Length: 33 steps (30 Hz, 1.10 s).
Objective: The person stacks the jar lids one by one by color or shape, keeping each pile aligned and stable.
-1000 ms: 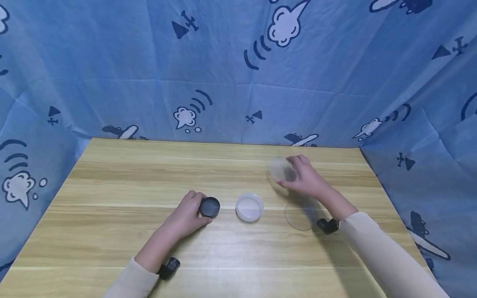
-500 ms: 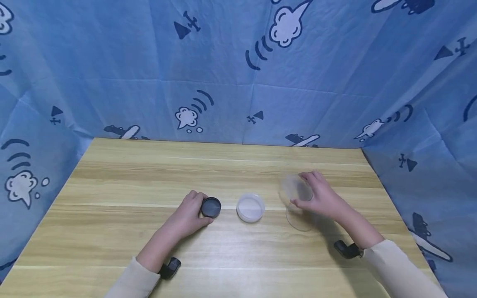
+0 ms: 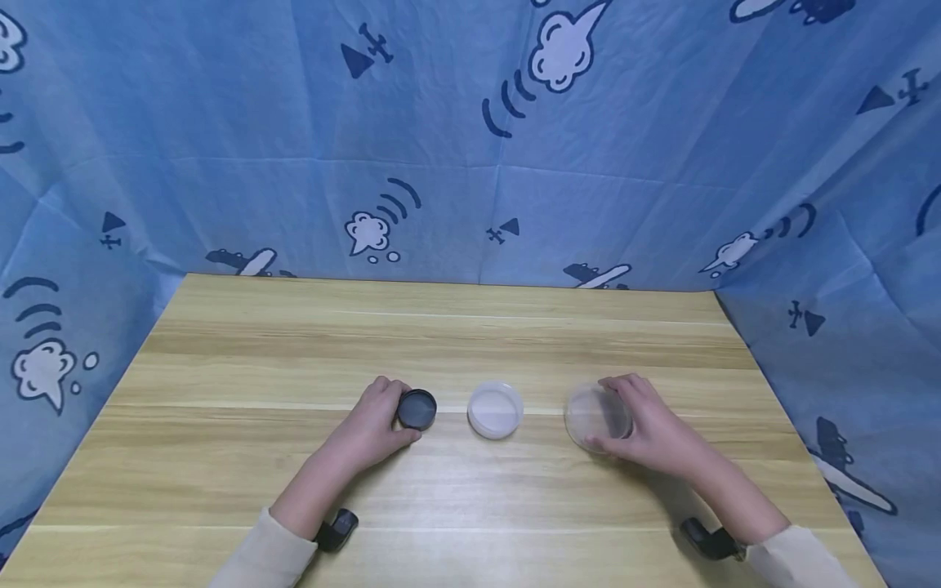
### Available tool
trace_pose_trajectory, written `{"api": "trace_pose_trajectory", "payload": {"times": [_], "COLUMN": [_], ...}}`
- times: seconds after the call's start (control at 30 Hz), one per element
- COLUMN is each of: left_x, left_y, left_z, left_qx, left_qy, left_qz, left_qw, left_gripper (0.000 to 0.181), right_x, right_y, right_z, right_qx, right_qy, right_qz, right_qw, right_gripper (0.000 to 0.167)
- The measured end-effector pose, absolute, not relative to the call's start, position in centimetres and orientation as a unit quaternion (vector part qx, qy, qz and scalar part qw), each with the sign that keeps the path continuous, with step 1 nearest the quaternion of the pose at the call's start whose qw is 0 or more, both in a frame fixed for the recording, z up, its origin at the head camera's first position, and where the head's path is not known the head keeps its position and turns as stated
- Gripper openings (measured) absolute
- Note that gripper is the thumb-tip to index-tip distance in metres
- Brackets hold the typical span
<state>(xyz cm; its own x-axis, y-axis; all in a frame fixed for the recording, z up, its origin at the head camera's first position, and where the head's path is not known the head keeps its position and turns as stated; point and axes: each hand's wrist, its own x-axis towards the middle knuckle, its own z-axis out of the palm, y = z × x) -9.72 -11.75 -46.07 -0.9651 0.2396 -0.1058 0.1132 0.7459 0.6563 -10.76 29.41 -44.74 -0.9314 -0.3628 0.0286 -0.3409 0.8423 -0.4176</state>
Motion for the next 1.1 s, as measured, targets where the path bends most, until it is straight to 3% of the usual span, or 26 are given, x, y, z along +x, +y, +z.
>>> {"api": "trace_pose_trajectory", "payload": {"times": [1.1], "left_x": [-9.7], "left_y": [-11.81], "left_z": [-46.0], "left_qx": [0.095], "left_qy": [0.93], "left_qz": [0.343], "left_qw": [0.094], "left_gripper": [0.053], "right_x": [-9.69], "right_y": [29.38], "right_z": [-45.44], "right_qx": [-0.193], "right_qy": [0.96], "right_qz": [-0.2], "right_qw": [0.021], "right_gripper": [0.093]}}
